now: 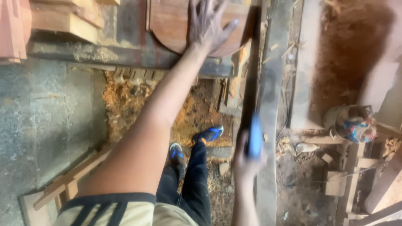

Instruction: Sawing a piece of wood with a hand saw

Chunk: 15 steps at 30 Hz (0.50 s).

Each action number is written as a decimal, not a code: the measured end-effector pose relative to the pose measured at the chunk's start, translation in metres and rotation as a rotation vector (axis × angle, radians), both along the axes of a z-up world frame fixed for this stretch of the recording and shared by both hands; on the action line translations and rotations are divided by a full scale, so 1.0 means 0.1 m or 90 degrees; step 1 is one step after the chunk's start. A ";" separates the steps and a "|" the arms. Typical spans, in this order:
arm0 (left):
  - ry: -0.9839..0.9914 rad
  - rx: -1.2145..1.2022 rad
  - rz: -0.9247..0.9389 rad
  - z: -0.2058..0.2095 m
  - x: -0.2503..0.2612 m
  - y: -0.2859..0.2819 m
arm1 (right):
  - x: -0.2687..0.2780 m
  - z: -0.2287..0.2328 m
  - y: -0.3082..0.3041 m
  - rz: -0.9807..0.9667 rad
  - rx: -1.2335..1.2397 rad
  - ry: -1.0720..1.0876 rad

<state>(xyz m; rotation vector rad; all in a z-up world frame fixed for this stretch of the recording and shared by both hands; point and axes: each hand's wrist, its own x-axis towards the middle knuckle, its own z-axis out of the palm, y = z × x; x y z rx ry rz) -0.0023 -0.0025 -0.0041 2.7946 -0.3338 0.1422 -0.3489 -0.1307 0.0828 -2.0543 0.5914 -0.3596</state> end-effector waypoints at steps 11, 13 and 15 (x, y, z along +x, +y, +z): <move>0.020 0.040 -0.029 -0.04 -0.06 0.03 | 1.40 0.37 -0.10 0.051 0.014 -0.057; -0.042 0.024 -0.019 0.05 -0.03 0.05 | 1.94 0.48 -0.20 0.117 0.016 -0.063; -0.023 0.051 -0.015 0.05 0.01 0.03 | 2.03 0.63 -0.23 0.117 0.038 -0.065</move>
